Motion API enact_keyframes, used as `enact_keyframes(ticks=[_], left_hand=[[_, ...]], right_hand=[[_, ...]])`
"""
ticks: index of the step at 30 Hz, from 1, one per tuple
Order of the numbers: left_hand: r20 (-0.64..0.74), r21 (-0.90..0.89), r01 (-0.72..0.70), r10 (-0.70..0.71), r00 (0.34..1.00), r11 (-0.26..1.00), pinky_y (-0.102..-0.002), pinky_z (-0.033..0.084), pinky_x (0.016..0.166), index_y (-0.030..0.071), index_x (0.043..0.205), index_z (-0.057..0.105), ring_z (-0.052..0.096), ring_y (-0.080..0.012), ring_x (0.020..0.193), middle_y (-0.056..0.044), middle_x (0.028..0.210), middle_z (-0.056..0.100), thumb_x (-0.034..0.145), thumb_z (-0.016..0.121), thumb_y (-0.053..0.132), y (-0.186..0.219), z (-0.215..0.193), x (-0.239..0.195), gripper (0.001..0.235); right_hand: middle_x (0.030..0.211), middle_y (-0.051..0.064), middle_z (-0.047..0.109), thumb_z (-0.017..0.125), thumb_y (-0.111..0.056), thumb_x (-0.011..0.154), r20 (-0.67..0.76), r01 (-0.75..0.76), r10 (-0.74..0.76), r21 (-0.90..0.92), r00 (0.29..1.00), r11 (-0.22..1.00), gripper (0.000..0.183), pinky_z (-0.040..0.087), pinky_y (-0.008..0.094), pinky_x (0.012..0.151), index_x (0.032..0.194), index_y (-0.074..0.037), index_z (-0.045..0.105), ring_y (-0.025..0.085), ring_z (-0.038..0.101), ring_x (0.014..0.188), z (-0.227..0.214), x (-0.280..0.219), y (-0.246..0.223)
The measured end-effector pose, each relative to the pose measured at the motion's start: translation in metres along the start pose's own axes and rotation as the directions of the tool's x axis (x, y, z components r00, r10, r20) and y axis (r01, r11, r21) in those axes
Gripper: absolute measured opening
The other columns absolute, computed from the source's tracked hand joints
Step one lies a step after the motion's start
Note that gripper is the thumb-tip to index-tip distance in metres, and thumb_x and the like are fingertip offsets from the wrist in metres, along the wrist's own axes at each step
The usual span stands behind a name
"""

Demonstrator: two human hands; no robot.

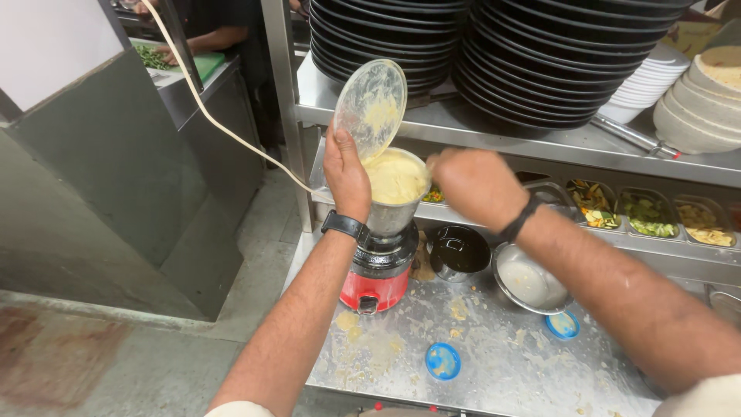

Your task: The person operates a blender to mix a yellow paste. They secure the lid, run the blender, then open it to stir the contents with a spoon, scraping the sides and lid to ensure even blending.

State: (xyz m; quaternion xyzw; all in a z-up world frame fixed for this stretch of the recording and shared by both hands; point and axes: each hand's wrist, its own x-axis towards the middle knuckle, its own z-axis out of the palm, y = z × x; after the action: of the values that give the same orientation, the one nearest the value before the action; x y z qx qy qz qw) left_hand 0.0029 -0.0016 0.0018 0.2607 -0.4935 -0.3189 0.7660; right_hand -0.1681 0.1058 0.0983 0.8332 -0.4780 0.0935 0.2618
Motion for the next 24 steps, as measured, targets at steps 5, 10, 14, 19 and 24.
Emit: enact_keyframes(ticks=[5, 10, 14, 19, 24], left_hand=[[0.004, 0.009, 0.033, -0.033, 0.999, 0.999, -0.035, 0.049, 0.108, 0.001, 0.148, 0.052, 0.064, -0.0238, 0.127, -0.015, 0.137, 0.067, 0.112, 0.038, 0.043, -0.005, 0.001, -0.003, 0.056], [0.016, 0.017, 0.066, -0.066, 0.998, 0.998, -0.035, 0.049, 0.108, 0.001, 0.146, 0.053, 0.065, -0.0240, 0.126, -0.016, 0.135, 0.068, 0.112, 0.039, 0.043, -0.006, 0.001, 0.003, 0.057], [-0.004, -0.037, 0.082, -0.082, 0.997, 0.996, -0.035, 0.050, 0.106, -0.002, 0.145, 0.053, 0.065, -0.0240, 0.124, -0.016, 0.134, 0.068, 0.112, 0.038, 0.044, -0.008, 0.000, 0.000, 0.058], [-0.081, -0.111, 0.053, -0.062, 0.995, 0.992, -0.035, 0.051, 0.103, -0.004, 0.142, 0.054, 0.065, -0.0233, 0.119, -0.016, 0.130, 0.069, 0.112, 0.037, 0.044, -0.005, -0.004, 0.003, 0.059], [-0.119, -0.104, 0.042, -0.055, 0.991, 0.994, -0.036, 0.053, 0.100, -0.005, 0.137, 0.058, 0.067, -0.0228, 0.114, -0.016, 0.125, 0.071, 0.113, 0.037, 0.043, -0.007, -0.003, 0.003, 0.057]], right_hand=[[0.084, 0.016, 0.069, 0.063, -0.004, 0.081, -0.031, 0.031, -0.028, 0.094, 0.999, 0.995, 0.009, 0.056, 0.045, 0.061, 0.088, -0.005, 0.068, 0.035, 0.070, 0.074, 0.003, 0.009, -0.016], [0.082, 0.015, 0.068, 0.063, -0.005, 0.084, -0.011, 0.014, -0.014, -0.009, 1.000, 1.000, 0.006, 0.056, 0.044, 0.063, 0.089, -0.005, 0.067, 0.034, 0.070, 0.074, -0.007, 0.011, -0.021], [0.084, 0.015, 0.067, 0.063, -0.004, 0.082, -0.027, 0.052, -0.051, 0.025, 0.998, 0.998, 0.009, 0.056, 0.044, 0.061, 0.090, -0.004, 0.067, 0.033, 0.070, 0.072, -0.007, 0.007, -0.023], [0.083, 0.015, 0.066, 0.062, -0.003, 0.082, 0.005, 0.010, -0.010, -0.005, 1.000, 1.000, 0.011, 0.056, 0.043, 0.060, 0.092, -0.004, 0.067, 0.033, 0.070, 0.072, -0.004, 0.010, -0.030], [0.085, 0.013, 0.067, 0.062, -0.003, 0.082, -0.066, 0.085, -0.082, 0.060, 0.994, 0.995, 0.010, 0.056, 0.044, 0.061, 0.089, -0.008, 0.068, 0.033, 0.069, 0.072, -0.002, 0.007, -0.031]])
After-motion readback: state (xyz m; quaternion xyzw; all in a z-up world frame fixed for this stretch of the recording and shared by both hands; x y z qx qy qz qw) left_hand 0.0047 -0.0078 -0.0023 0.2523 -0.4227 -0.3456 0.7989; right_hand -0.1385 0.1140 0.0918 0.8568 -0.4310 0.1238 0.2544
